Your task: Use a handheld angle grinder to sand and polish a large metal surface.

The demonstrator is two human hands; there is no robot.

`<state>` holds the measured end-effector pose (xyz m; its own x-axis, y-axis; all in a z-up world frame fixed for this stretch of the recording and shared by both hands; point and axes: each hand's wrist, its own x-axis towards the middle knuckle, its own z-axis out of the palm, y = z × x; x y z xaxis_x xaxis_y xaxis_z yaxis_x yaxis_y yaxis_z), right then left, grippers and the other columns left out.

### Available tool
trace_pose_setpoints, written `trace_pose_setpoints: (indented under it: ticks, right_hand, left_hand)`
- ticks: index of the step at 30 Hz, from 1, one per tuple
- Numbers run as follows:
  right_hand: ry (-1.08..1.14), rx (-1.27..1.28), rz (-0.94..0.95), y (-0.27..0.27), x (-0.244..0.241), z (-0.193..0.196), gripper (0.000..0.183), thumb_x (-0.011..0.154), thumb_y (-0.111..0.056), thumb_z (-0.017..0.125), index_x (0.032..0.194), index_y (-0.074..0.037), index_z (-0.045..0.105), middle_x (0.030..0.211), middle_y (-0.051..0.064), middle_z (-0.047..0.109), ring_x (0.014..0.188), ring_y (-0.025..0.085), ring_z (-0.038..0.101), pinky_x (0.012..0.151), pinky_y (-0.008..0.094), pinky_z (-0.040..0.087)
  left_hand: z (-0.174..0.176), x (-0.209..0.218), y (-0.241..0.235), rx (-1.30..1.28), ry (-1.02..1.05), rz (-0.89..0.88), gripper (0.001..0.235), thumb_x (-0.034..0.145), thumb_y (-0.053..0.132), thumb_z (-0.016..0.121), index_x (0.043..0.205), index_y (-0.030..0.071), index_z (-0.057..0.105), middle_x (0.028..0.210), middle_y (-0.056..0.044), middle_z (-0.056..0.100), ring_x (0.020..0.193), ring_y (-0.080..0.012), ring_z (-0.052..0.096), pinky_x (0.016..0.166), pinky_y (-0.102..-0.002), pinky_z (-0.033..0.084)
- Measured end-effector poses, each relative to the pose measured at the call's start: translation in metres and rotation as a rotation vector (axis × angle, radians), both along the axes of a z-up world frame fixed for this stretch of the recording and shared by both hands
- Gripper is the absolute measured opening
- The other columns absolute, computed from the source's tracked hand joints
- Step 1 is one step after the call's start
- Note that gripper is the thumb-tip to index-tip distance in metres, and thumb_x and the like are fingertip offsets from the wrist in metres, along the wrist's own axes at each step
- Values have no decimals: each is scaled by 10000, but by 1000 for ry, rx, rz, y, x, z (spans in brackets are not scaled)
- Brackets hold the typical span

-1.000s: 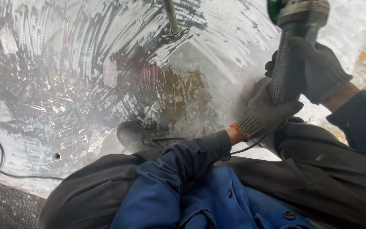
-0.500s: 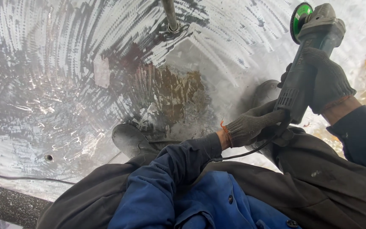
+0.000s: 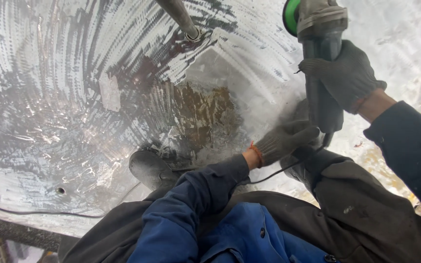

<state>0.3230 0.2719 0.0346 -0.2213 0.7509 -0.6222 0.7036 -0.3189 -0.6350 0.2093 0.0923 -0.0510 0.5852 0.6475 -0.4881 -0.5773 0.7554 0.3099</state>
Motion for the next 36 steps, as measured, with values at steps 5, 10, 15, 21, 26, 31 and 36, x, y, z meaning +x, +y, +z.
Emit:
trace_pose_setpoints:
  ticks: [5,10,15,21,26,31,36]
  right_hand:
    - [-271,306,373,36,-9,-55,815,839,-565,858,1269,71,582,1060,271,699,910,384,722,797,460,600]
    - [-313,241,474,38,-63,-69,793,830,-543,838,1296,38,564,1014,273,700,861,414,720,728,487,597]
    - [-197,-11,668,11,-100,-59,636,788,-425,785,1255,-48,575,944,188,742,716,315,737,628,416,614]
    - [-288,-35,768,45,-81,-55,703,853,-488,747,1324,-22,510,936,218,722,684,354,757,573,442,627]
    - [-225,246,651,64,-78,-69,753,858,-528,803,1274,41,539,936,263,717,742,375,722,639,439,585]
    - [-286,42,824,46,-115,-43,677,851,-499,772,1267,-10,557,931,222,732,696,325,722,618,429,594]
    - [-238,-106,881,50,-99,-45,618,828,-466,749,1253,-54,569,935,174,747,684,298,748,613,405,614]
  left_hand:
    - [17,-99,8,526,882,-877,569,896,617,611,1087,102,755,903,-112,787,768,-245,758,717,-379,616]
    - [11,-166,-63,862,892,-1474,534,851,633,643,963,144,827,938,-126,743,847,-323,709,762,-492,557]
    - [43,-222,-79,290,1097,-1200,495,903,553,635,1053,113,805,932,-148,766,873,-327,729,818,-461,561]
    - [138,-317,-183,-845,1333,3,349,1007,321,657,1088,4,778,748,-131,661,575,-189,562,480,-319,420]
    - [203,-324,-293,-865,1374,103,346,1008,321,655,1094,7,774,762,-128,667,593,-188,571,496,-319,429]
    - [259,-347,-366,-839,1435,138,344,1008,321,653,1102,11,770,780,-125,674,616,-188,583,516,-318,440]
    - [272,-387,-425,-813,1440,131,342,1009,321,651,1109,15,765,798,-122,682,638,-187,595,537,-318,451]
